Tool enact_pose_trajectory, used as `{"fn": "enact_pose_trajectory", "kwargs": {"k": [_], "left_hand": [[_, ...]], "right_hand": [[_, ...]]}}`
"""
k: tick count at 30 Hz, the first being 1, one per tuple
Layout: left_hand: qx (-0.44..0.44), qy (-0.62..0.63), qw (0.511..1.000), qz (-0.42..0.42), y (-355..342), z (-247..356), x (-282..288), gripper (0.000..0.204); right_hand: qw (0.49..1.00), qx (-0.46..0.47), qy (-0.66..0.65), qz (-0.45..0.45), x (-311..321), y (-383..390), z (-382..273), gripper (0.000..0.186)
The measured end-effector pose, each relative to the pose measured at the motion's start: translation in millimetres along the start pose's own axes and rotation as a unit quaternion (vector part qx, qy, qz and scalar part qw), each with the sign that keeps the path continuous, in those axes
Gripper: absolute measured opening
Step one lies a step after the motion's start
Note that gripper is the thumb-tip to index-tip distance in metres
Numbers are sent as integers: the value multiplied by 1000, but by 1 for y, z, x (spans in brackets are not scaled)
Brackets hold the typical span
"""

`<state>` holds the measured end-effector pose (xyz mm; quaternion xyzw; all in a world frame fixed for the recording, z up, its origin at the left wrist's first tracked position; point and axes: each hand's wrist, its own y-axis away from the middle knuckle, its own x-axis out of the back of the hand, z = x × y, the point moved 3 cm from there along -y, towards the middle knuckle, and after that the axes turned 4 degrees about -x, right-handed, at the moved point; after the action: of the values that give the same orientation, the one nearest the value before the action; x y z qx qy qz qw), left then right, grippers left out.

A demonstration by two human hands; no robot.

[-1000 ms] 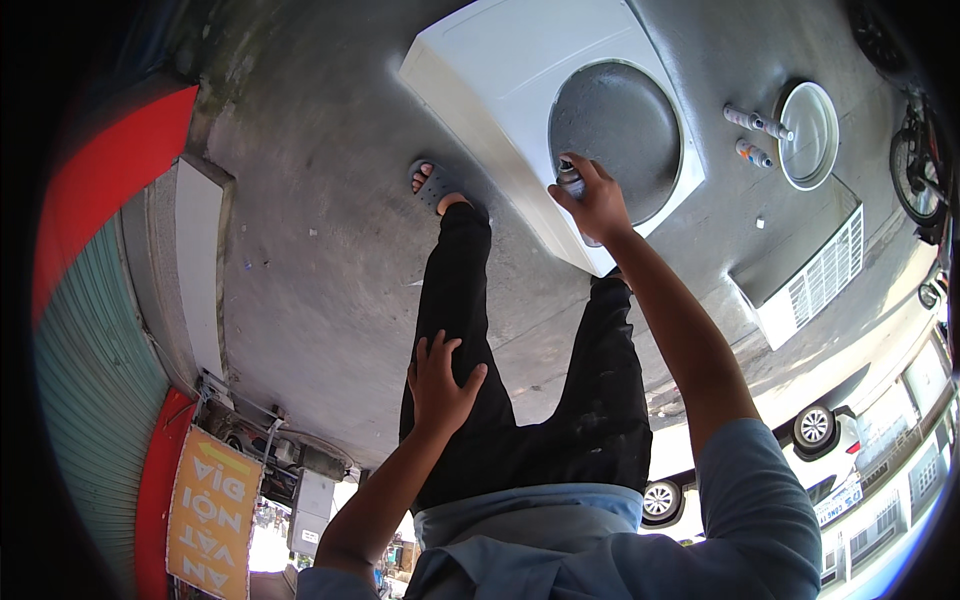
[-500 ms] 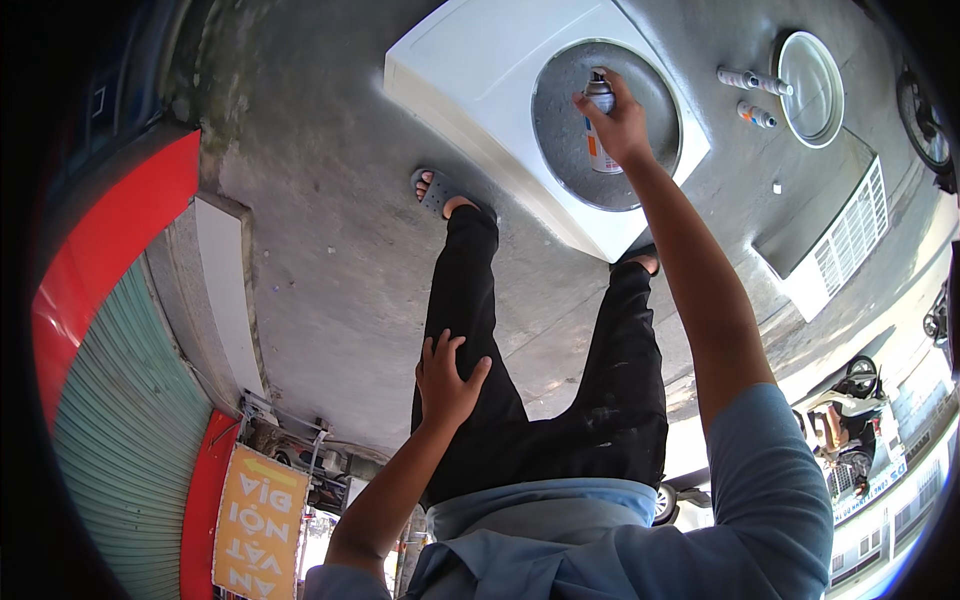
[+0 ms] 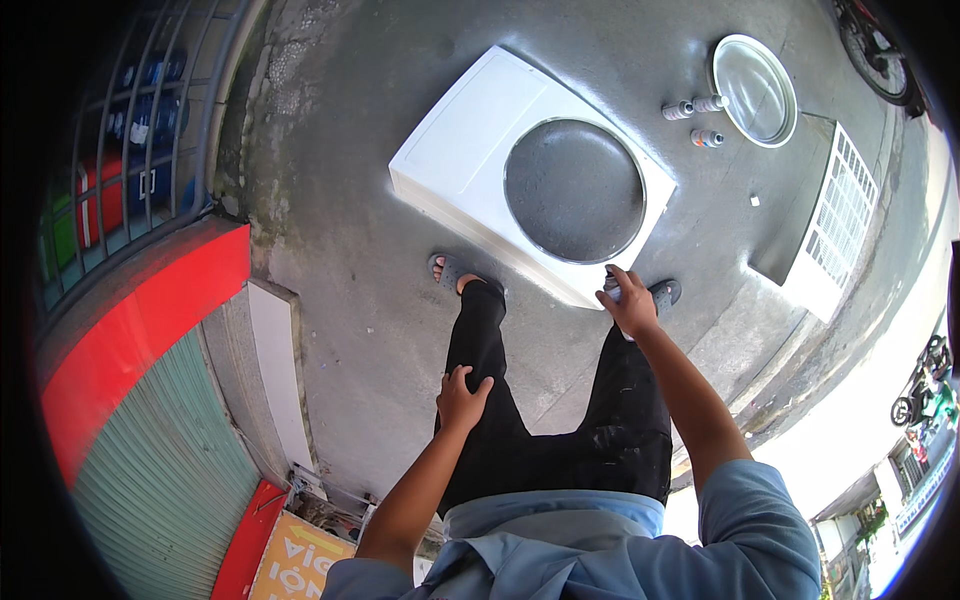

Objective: The person spray paints a white rectangular object with a circular cutout using a spray can. They apply paint to the sides and edges, then move to a second similar object and repeat the process.

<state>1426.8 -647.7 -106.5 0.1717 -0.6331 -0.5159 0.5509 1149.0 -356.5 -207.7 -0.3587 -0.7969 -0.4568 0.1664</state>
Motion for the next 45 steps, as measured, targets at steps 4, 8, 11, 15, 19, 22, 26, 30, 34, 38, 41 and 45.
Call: {"fn": "enact_pose_trajectory", "kwargs": {"k": [4,8,11,15,19,22,26,30,34,38,41,45], "left_hand": [[15,-68,996,-55,-11,29,-25,71],[-26,-63,996,-61,-8,27,-63,69],[-95,-141,982,-82,15,88,-82,65],[-227,-91,965,-91,61,187,-113,60],[-335,8,936,-108,139,315,-111,53],[-399,28,911,-100,176,370,-103,51],[-383,-17,923,-44,163,339,-86,52],[-286,-4,958,8,104,217,-66,58],[-207,119,971,8,40,69,-83,52],[-20,-61,998,28,63,-133,-65,53],[35,-96,991,-89,96,-142,-128,55],[-43,-73,995,-48,86,-172,-144,53]], "right_hand": [[954,-203,-79,204,50,108,164,74],[825,-398,-109,387,116,247,325,85],[783,-513,-102,335,173,343,401,94],[678,-572,-119,446,232,467,476,97],[738,-506,-105,433,259,514,507,96],[717,-473,-169,484,278,501,514,98],[847,-359,-121,372,263,441,454,99],[727,-329,-536,275,216,396,374,99],[967,-157,-151,136,196,395,342,95],[744,-216,-631,-34,150,448,239,100],[879,-298,-363,76,127,530,312,106],[888,-374,-265,-39,72,587,354,105]]}}
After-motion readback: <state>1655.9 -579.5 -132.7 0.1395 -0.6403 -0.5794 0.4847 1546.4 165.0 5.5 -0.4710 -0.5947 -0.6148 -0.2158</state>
